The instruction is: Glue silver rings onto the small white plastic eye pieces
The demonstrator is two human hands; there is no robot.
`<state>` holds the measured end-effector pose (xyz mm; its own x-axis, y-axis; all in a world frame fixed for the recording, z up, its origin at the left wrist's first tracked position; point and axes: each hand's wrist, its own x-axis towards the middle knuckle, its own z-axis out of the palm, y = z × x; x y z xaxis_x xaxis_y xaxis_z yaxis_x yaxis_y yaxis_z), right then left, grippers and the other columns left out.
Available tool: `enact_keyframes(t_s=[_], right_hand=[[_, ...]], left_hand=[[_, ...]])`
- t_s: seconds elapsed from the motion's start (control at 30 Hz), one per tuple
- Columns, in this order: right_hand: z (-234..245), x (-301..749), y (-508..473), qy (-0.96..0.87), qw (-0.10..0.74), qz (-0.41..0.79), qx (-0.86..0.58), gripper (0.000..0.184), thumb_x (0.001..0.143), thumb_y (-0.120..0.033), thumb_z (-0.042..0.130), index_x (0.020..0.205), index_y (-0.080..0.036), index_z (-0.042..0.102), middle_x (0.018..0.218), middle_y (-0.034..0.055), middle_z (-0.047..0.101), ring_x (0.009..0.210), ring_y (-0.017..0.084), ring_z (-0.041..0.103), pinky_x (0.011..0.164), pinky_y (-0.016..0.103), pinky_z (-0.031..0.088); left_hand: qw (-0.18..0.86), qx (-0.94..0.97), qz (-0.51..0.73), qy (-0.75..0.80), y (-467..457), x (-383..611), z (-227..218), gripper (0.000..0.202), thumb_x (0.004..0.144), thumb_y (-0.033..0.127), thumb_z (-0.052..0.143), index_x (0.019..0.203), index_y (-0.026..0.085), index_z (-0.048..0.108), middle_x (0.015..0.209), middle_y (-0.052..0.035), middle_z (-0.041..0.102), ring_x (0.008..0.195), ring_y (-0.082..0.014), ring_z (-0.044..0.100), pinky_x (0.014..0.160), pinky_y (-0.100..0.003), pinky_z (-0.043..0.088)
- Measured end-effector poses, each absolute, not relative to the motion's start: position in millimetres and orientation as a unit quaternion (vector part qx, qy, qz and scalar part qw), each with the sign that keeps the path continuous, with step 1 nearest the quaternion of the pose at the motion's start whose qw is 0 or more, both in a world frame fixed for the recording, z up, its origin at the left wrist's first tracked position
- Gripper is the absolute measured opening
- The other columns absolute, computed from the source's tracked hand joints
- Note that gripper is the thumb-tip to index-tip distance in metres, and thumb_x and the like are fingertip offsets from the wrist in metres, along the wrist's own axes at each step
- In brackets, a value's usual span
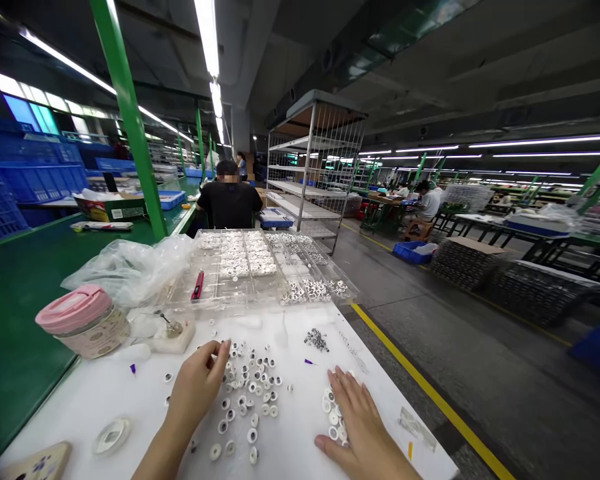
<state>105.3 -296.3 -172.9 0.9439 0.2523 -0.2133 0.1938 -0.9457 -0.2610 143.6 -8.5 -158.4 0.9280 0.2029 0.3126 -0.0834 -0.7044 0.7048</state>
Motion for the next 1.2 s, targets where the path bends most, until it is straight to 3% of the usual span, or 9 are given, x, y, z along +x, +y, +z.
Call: enact_keyframes(t_s=[0.1, 0.3, 0.57, 0.73, 0.9, 1.03, 1.2], right_hand=[[-188, 100, -294, -0.14, 0.095, 0.087, -0.982, 0.072, 0.081, -0.061, 0.022, 0.14, -0.023, 0.007, 0.144, -0.0023, -0.001, 0.132, 0.024, -0.005, 0.108, 0.046, 0.003], [-190, 115, -302, -0.148, 0.099, 0.077, -0.981, 0.062, 0.084, -0.059, 0.021, 0.139, -0.031, 0.01, 0.144, -0.0076, -0.002, 0.132, 0.02, -0.004, 0.108, 0.044, 0.005], [-188, 123, -302, -0.152, 0.151, 0.086, -0.973, 0.057, 0.087, -0.053, 0.018, 0.138, -0.028, 0.019, 0.144, -0.0079, 0.006, 0.133, 0.015, 0.002, 0.11, 0.035, 0.008], [-185, 136, -294, -0.167, 0.16, 0.083, -0.969, 0.058, 0.088, -0.051, 0.016, 0.138, -0.022, 0.021, 0.144, -0.0042, 0.01, 0.133, 0.015, 0.005, 0.11, 0.035, 0.011], [-171, 146, -284, -0.192, 0.144, 0.029, -0.97, 0.056, 0.086, -0.051, 0.026, 0.13, -0.019, 0.038, 0.136, 0.0038, 0.032, 0.127, 0.02, 0.025, 0.108, 0.038, 0.016], [-149, 154, -283, -0.184, 0.212, -0.015, -0.96, 0.047, 0.085, -0.049, 0.032, 0.119, -0.021, 0.05, 0.128, 0.0065, 0.042, 0.119, 0.021, 0.036, 0.102, 0.037, 0.028], [-138, 213, -288, -0.18, 0.271, -0.086, -0.942, 0.042, 0.084, -0.047, 0.036, 0.111, -0.019, 0.053, 0.121, 0.0079, 0.047, 0.114, 0.022, 0.041, 0.098, 0.036, 0.031]], left_hand=[[0.379, 0.902, 0.206, 0.023, -10, 145, -161, 0.039, 0.086, 0.047, 0.033, 0.062, 0.017, 0.042, 0.057, 0.0005, 0.047, 0.053, -0.0127, 0.041, 0.055, -0.024, 0.028], [0.388, 0.894, 0.225, 0.018, -23, 153, -166, 0.036, 0.087, 0.042, 0.035, 0.063, 0.017, 0.043, 0.06, 0.0007, 0.048, 0.056, -0.0126, 0.043, 0.057, -0.024, 0.028], [0.4, 0.891, 0.214, 0.006, -27, 157, -172, 0.036, 0.087, 0.042, 0.035, 0.063, 0.017, 0.043, 0.061, 0.0005, 0.049, 0.057, -0.0128, 0.043, 0.057, -0.024, 0.028], [0.399, 0.89, 0.22, 0.013, -20, 155, -171, 0.038, 0.086, 0.045, 0.035, 0.062, 0.017, 0.041, 0.058, 0.001, 0.046, 0.054, -0.0124, 0.04, 0.056, -0.024, 0.027], [0.404, 0.888, 0.217, 0.014, -19, 154, -170, 0.039, 0.086, 0.047, 0.035, 0.061, 0.017, 0.04, 0.055, 0.0013, 0.043, 0.051, -0.0117, 0.038, 0.055, -0.024, 0.027], [0.408, 0.888, 0.214, 0.019, -19, 152, -169, 0.039, 0.085, 0.047, 0.036, 0.061, 0.017, 0.041, 0.053, 0.0011, 0.043, 0.049, -0.0117, 0.038, 0.053, -0.023, 0.028], [0.384, 0.896, 0.224, 0.003, -24, 153, -172, 0.036, 0.086, 0.043, 0.037, 0.061, 0.018, 0.042, 0.053, 0.0012, 0.042, 0.049, -0.0113, 0.04, 0.051, -0.023, 0.029]])
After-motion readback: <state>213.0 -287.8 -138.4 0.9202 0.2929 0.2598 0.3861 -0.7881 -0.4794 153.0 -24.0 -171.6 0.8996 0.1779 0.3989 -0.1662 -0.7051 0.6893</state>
